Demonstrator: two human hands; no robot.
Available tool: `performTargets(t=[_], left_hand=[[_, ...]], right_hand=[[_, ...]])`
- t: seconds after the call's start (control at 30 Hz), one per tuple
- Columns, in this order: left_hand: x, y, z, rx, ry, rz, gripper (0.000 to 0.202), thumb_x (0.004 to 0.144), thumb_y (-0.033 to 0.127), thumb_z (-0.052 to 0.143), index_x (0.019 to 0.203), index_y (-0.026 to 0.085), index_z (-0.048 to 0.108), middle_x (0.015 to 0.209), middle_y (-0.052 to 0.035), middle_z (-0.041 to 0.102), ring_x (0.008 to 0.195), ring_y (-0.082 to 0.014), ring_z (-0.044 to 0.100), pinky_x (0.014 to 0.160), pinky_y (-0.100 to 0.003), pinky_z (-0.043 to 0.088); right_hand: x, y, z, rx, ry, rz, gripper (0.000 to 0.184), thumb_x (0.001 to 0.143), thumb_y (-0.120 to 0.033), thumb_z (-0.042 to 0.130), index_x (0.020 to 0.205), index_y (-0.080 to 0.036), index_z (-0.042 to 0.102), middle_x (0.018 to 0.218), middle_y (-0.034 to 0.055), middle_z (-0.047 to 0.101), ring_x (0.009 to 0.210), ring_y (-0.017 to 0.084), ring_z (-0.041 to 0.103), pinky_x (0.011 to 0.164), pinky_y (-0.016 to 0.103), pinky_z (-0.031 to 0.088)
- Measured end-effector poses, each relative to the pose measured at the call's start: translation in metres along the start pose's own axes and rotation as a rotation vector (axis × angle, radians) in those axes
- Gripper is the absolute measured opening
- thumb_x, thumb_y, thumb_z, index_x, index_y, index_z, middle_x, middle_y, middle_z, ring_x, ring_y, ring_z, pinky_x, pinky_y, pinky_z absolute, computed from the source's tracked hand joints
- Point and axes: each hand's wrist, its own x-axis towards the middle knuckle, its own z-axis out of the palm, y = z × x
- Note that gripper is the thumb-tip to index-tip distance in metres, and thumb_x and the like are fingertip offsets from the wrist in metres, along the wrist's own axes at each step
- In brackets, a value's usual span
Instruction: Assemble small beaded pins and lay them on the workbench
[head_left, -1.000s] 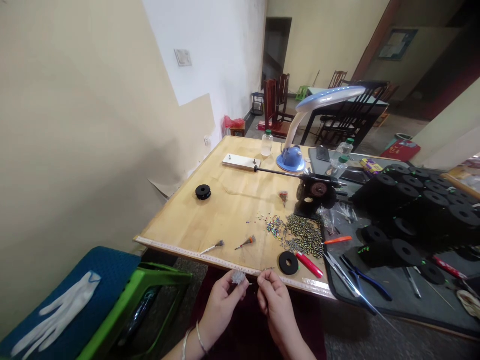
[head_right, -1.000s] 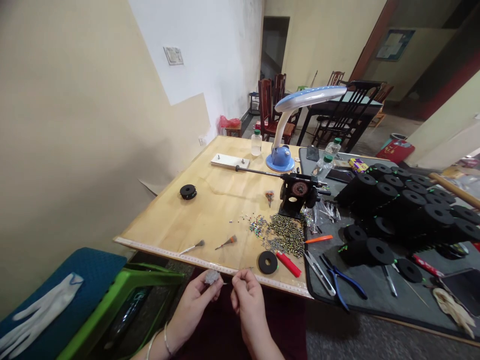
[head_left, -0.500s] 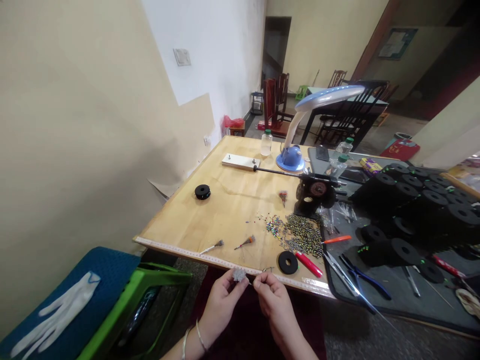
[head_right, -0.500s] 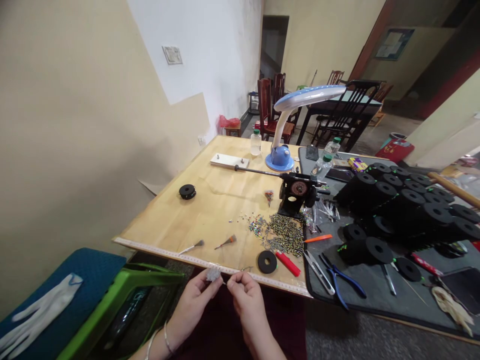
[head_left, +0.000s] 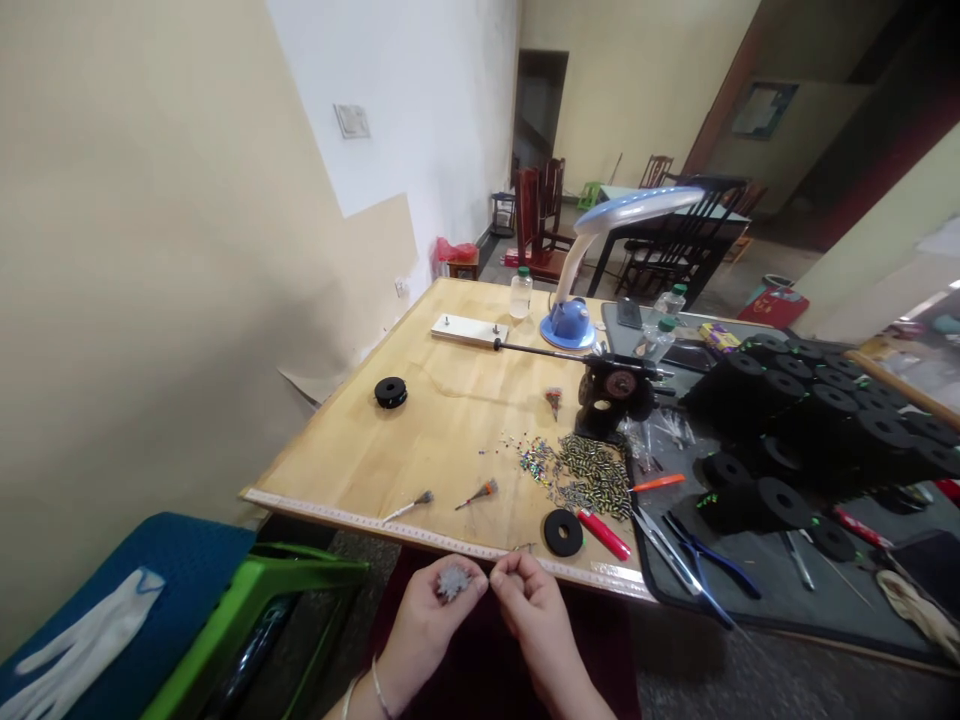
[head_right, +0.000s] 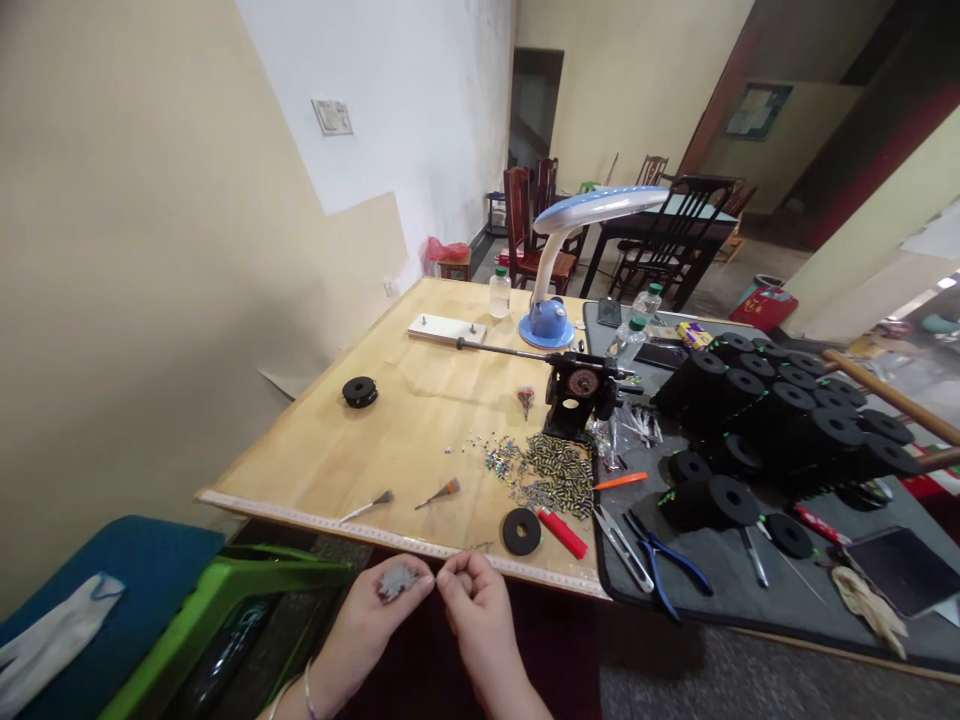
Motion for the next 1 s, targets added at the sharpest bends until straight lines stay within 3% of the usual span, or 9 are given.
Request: performTargets(t=[0.1,0.27,0.43,0.57,0.73,1.0], left_hand=[[0.0,0.006,-0.006,0.07,-0.019,-0.009,0.03,0.068,0.043,0.074,0.066,0.014,0.067,0.06,-0.0019,0.062,0.058,-0.0158,0.052,0.057,-0.024,0.042],[-0.002,0.021,-0.019,0.095,-0.094,-0.034,0.037,0.065,0.05,0.074,0.061,0.014,0.066,0.056,-0.0008,0.058,0.057,-0.0157,0.048,0.054,-0.023,0.04],[-0.004,0.03,-0.033,0.036,-0.157,-0.091,0.039,0.062,0.052,0.076,0.058,0.015,0.063,0.055,0.0013,0.052,0.056,-0.0141,0.042,0.052,-0.022,0.036],[-0.009,0.035,-0.037,-0.14,-0.13,-0.196,0.038,0.062,0.052,0.077,0.06,0.017,0.061,0.052,0.0053,0.039,0.051,-0.01,0.029,0.046,-0.021,0.026],[-0.01,0.039,-0.036,-0.504,-0.106,-0.308,0.036,0.054,0.043,0.085,0.064,0.018,0.062,0.054,0.0084,0.028,0.048,-0.007,0.018,0.045,-0.021,0.021],[-0.001,0.045,-0.031,-0.807,-0.075,-0.324,0.035,0.051,0.035,0.089,0.063,0.018,0.061,0.053,0.0111,0.02,0.046,-0.0043,0.011,0.042,-0.02,0.02]], right_hand=[[0.0,-0.001,-0.001,-0.11,-0.052,-0.043,0.03,0.073,-0.045,0.069,0.073,-0.018,0.054,0.048,-0.0118,0.033,0.043,0.006,0.022,0.042,0.019,0.016],[-0.002,-0.012,-0.002,-0.48,-0.109,-0.175,0.005,0.075,-0.02,0.067,0.071,-0.018,0.064,0.051,-0.0087,0.042,0.049,0.009,0.037,0.05,0.02,0.028],[-0.002,-0.031,0.005,-0.754,-0.197,-0.373,0.011,0.074,-0.012,0.064,0.069,-0.02,0.069,0.053,-0.006,0.054,0.051,0.011,0.047,0.052,0.021,0.034],[0.0,-0.044,0.008,-0.818,-0.244,-0.508,0.011,0.077,-0.014,0.064,0.072,-0.021,0.07,0.061,-0.0032,0.063,0.058,0.013,0.056,0.056,0.021,0.038],[0.005,-0.054,0.006,-0.909,-0.251,-0.665,0.007,0.08,-0.017,0.063,0.077,-0.021,0.068,0.071,0.0007,0.063,0.069,0.016,0.058,0.062,0.023,0.039],[0.017,-0.051,-0.005,-0.969,-0.185,-0.671,0.008,0.084,-0.02,0.06,0.077,-0.021,0.064,0.069,-0.0007,0.062,0.064,0.015,0.055,0.059,0.023,0.035]])
